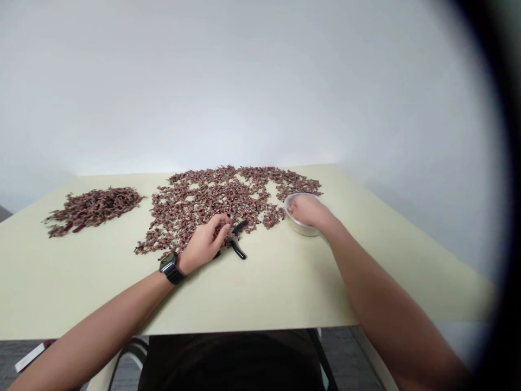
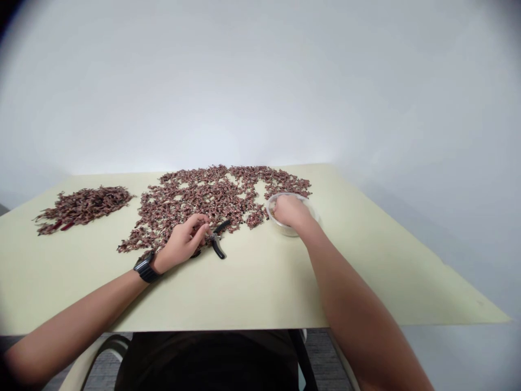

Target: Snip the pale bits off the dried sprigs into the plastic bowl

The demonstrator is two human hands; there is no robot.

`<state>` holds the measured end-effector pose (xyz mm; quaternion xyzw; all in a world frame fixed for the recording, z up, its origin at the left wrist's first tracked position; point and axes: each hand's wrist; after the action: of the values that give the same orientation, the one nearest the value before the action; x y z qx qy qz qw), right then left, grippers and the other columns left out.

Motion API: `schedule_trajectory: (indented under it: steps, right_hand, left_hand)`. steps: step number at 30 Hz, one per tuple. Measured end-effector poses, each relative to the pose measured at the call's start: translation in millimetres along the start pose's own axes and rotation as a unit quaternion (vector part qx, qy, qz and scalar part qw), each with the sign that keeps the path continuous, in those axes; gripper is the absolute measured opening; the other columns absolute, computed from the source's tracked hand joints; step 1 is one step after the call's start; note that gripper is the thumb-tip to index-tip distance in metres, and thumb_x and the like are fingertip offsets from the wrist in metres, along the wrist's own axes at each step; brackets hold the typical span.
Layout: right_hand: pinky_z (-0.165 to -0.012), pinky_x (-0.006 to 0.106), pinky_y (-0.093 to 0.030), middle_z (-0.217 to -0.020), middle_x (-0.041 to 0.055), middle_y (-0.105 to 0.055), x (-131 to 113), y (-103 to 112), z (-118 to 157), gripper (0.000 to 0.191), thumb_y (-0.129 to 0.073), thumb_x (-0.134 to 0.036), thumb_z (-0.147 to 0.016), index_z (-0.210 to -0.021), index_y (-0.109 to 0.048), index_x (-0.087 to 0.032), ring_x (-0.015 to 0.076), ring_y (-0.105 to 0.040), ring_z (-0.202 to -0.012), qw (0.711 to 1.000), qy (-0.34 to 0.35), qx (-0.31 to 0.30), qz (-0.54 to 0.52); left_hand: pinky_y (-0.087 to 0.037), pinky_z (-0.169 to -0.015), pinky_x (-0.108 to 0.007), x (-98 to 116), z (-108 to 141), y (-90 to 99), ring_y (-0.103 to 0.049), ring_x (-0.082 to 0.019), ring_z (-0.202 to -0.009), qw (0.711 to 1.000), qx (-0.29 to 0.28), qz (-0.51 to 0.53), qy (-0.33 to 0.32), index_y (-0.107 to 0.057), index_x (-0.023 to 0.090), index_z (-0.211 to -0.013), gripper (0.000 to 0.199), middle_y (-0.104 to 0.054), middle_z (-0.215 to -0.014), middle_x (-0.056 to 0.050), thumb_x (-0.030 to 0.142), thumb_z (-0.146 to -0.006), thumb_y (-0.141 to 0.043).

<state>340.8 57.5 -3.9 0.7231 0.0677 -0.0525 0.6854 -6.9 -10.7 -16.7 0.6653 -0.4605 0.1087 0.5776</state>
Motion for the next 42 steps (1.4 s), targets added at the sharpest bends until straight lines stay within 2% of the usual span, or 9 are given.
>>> schedule_trajectory:
  steps: [9,12,15,19,22,25,28,36,42]
  right_hand:
    - [-0.077,0.031,-0.046,-0.094,0.0168,-0.076,1,3,-1,0.019,-0.058,-0.022,-0.090,-0.093,-0.076,-0.016,0.0257,-0.069,-0.087,0.999,-0.040,0.000,-0.004]
    - [-0.075,0.032,-0.045,-0.100,0.0158,-0.075,-5,12,2,0.018,-0.058,-0.021,-0.090,-0.101,-0.072,-0.018,0.0264,-0.068,-0.088,0.991,-0.060,0.108,-0.055]
    - [-0.076,0.031,-0.045,-0.092,0.0101,-0.074,-28,18,12,0.018,-0.050,-0.025,-0.098,-0.100,-0.066,-0.018,0.0209,-0.065,-0.081,0.962,0.001,0.190,-0.199]
    - [-0.060,0.026,-0.040,-0.085,0.0015,-0.071,-82,9,41,0.020,-0.042,-0.030,-0.102,-0.099,-0.061,-0.022,0.0145,-0.056,-0.060,0.918,0.107,0.025,-0.381]
    - [-0.067,0.026,-0.041,-0.079,0.0007,-0.067,-117,-5,63,0.015,-0.046,-0.026,-0.101,-0.094,-0.059,-0.022,0.0156,-0.059,-0.070,0.908,0.201,0.032,-0.367]
    - [-0.069,0.027,-0.039,-0.083,0.0027,-0.066,-134,-15,74,0.012,-0.045,-0.023,-0.102,-0.096,-0.056,-0.022,0.0165,-0.059,-0.073,0.916,0.227,0.070,-0.323]
    - [-0.071,0.027,-0.038,-0.088,0.0044,-0.067,-136,-21,76,0.010,-0.044,-0.021,-0.103,-0.100,-0.054,-0.022,0.0174,-0.061,-0.077,0.927,0.229,0.076,-0.288]
    - [-0.070,0.027,-0.036,-0.091,0.0050,-0.070,-135,-24,77,0.011,-0.045,-0.027,-0.106,-0.108,-0.054,-0.022,0.0188,-0.065,-0.081,0.942,0.223,0.083,-0.236]
    - [-0.066,0.028,-0.033,-0.090,0.0069,-0.071,-139,-27,78,0.018,-0.042,-0.030,-0.108,-0.102,-0.055,-0.021,0.0192,-0.067,-0.080,0.948,0.232,0.092,-0.197]
  left_hand:
    - [-0.048,-0.061,-0.026,0,0,-0.6,-0.064,-0.016,-0.062,1.000,0.009,0.016,0.003,-0.059,0.024,-0.116,0.026,-0.074,-0.089,-0.003,0.042,-0.103,-0.047]
    - [-0.049,-0.057,-0.026,2,0,-2.6,-0.064,-0.015,-0.060,0.997,0.023,0.068,0.022,-0.059,0.023,-0.115,0.027,-0.075,-0.088,-0.004,0.045,-0.101,-0.051]
    - [-0.049,-0.050,-0.024,5,-2,-5.6,-0.066,-0.015,-0.058,0.977,0.022,0.198,0.080,-0.056,0.022,-0.112,0.033,-0.076,-0.094,-0.007,0.052,-0.098,-0.056]
    - [-0.054,-0.052,-0.024,10,-4,-6.9,-0.070,-0.015,-0.061,0.902,-0.009,0.396,0.174,-0.051,0.020,-0.108,0.038,-0.076,-0.111,-0.013,0.054,-0.094,-0.063]
    - [-0.056,-0.055,-0.022,13,-3,-5.4,-0.071,-0.012,-0.061,0.863,-0.021,0.460,0.208,-0.052,0.019,-0.107,0.035,-0.075,-0.114,-0.014,0.049,-0.094,-0.066]
    - [-0.055,-0.054,-0.020,15,-2,-4.4,-0.070,-0.011,-0.059,0.850,-0.029,0.482,0.209,-0.054,0.019,-0.106,0.032,-0.076,-0.104,-0.010,0.045,-0.094,-0.068]
    - [-0.057,-0.055,-0.020,16,-2,-5.5,-0.071,-0.011,-0.061,0.844,-0.033,0.495,0.205,-0.056,0.018,-0.104,0.030,-0.075,-0.096,-0.006,0.043,-0.093,-0.070]
    - [-0.061,-0.065,-0.020,14,-3,-8.0,-0.075,-0.014,-0.073,0.835,-0.025,0.509,0.209,-0.058,0.016,-0.106,0.029,-0.075,-0.105,-0.010,0.039,-0.093,-0.071]
    - [-0.061,-0.068,-0.021,12,-2,-8.3,-0.077,-0.015,-0.079,0.835,-0.015,0.507,0.216,-0.058,0.016,-0.107,0.029,-0.076,-0.109,-0.012,0.038,-0.094,-0.072]
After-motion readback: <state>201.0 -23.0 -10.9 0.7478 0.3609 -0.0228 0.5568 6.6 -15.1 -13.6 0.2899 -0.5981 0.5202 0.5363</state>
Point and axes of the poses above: each hand's wrist, its own z-axis away from the middle knuckle, its own y-axis out of the back of the hand, x = y × z
